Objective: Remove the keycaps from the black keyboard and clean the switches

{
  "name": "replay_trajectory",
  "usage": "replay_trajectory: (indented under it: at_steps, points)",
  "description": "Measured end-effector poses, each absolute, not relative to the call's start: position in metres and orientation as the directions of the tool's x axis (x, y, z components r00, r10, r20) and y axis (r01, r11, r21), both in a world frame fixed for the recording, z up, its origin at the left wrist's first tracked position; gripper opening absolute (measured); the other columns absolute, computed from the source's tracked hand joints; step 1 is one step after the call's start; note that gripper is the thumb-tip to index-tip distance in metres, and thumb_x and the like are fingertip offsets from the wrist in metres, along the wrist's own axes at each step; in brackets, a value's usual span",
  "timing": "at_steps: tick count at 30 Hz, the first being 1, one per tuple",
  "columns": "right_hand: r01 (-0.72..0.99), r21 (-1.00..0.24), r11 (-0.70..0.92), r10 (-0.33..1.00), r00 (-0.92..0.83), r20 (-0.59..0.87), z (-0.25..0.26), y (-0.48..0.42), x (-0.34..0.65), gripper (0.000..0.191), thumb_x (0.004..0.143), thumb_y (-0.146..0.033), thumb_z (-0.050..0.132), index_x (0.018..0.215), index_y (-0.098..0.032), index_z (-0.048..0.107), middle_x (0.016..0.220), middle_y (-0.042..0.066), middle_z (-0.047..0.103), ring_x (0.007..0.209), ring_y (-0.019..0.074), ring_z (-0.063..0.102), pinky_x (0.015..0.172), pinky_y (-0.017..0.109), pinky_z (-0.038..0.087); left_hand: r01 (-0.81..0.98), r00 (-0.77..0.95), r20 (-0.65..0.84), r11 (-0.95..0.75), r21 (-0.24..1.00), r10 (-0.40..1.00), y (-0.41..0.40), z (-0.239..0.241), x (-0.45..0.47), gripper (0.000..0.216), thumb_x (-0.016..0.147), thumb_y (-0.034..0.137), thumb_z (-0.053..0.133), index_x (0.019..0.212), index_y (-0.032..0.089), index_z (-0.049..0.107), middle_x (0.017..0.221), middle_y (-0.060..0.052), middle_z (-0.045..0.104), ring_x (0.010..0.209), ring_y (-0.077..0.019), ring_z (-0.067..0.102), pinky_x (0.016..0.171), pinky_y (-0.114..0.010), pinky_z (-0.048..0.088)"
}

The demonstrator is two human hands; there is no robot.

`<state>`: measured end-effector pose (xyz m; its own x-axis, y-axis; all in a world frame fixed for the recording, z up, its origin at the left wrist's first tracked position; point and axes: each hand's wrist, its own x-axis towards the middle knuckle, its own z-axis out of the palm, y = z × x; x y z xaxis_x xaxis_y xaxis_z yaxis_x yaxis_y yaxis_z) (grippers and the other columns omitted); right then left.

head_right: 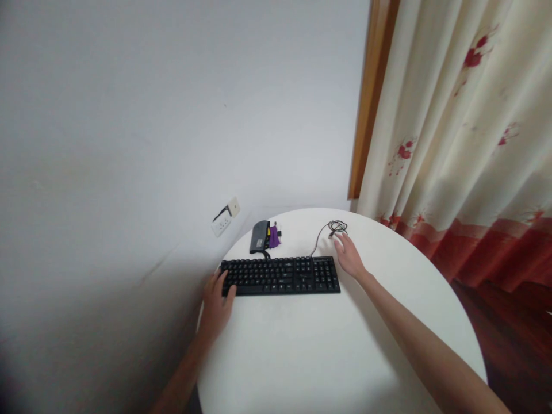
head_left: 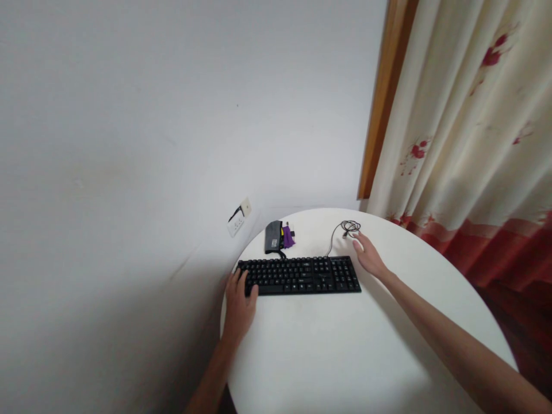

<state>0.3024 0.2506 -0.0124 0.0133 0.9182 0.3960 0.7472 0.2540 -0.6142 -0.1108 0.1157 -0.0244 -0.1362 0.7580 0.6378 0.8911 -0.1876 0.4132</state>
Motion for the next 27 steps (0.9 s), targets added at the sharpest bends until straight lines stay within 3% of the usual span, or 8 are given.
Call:
replay_trajectory:
  at_steps: [4,6,9,13,18,27]
  points:
    - [0.736,-0.617,0.278,0.878,0.065,0.473,-0.016,0.178,0.322,0.059,0.096,-0.055,0.033,0.133,-0.014,0.055,0.144,0.019,0.046,0.136,0.0309,0.041,0.114,0.053,0.031,0.829,0.237,0.434,-0.414,0.377,0.869,0.082,0.002,-0.043,0.057,0.097,0.035,0.042,0.151,0.024,0.027,0.158,-0.009,0.028,0.149,-0.027,0.016,0.119,-0.053,0.022]
    - [0.742,-0.604,0.291,0.883,0.036,0.469,-0.012,0.145,0.327,0.057,0.095,-0.055,0.039,0.137,-0.018,0.052,0.148,0.017,0.043,0.137,0.0303,0.04,0.114,0.052,0.032,0.773,0.43,0.301,-0.519,0.364,0.851,0.068,0.015,-0.01,0.065,0.095,0.041,0.046,0.154,0.027,0.021,0.161,-0.006,0.022,0.149,-0.0265,0.013,0.12,-0.052,0.02]
    - [0.771,-0.551,0.32,0.89,-0.044,0.454,-0.004,0.103,0.327,0.058,0.095,-0.052,0.043,0.144,-0.021,0.042,0.154,0.013,0.034,0.141,0.0276,0.034,0.116,0.049,0.031,0.716,0.574,0.189,-0.6,0.357,0.797,0.054,0.022,0.022,0.075,0.089,0.047,0.056,0.154,0.032,0.021,0.162,-0.002,0.018,0.15,-0.0268,0.012,0.121,-0.051,0.017]
    - [0.877,-0.403,0.262,0.913,-0.09,0.398,-0.016,0.064,0.313,0.059,0.097,-0.048,0.039,0.15,-0.021,0.035,0.16,0.012,0.025,0.147,0.028,0.022,0.117,0.051,0.025,0.722,0.6,0.135,-0.607,0.332,0.788,0.046,0.004,0.034,0.071,0.088,0.051,0.056,0.151,0.032,0.03,0.161,-0.002,0.023,0.149,-0.0281,0.016,0.12,-0.053,0.018]
    - [0.956,-0.22,0.193,0.962,-0.14,0.235,-0.037,0.05,0.297,0.062,0.098,-0.049,0.034,0.15,-0.014,0.036,0.158,0.018,0.026,0.147,0.0317,0.02,0.117,0.056,0.018,0.763,0.566,0.152,-0.585,0.276,0.81,0.045,-0.012,0.036,0.059,0.094,0.051,0.046,0.148,0.031,0.036,0.16,-0.001,0.026,0.149,-0.027,0.016,0.12,-0.052,0.019]
    - [0.965,-0.191,0.178,0.967,-0.135,0.218,-0.036,0.053,0.297,0.062,0.099,-0.05,0.032,0.149,-0.015,0.038,0.158,0.016,0.026,0.147,0.0295,0.02,0.117,0.053,0.018,0.773,0.563,0.133,-0.576,0.266,0.816,0.046,-0.005,0.037,0.054,0.096,0.044,0.046,0.148,0.032,0.036,0.159,0.0,0.029,0.148,-0.0264,0.02,0.12,-0.052,0.022]
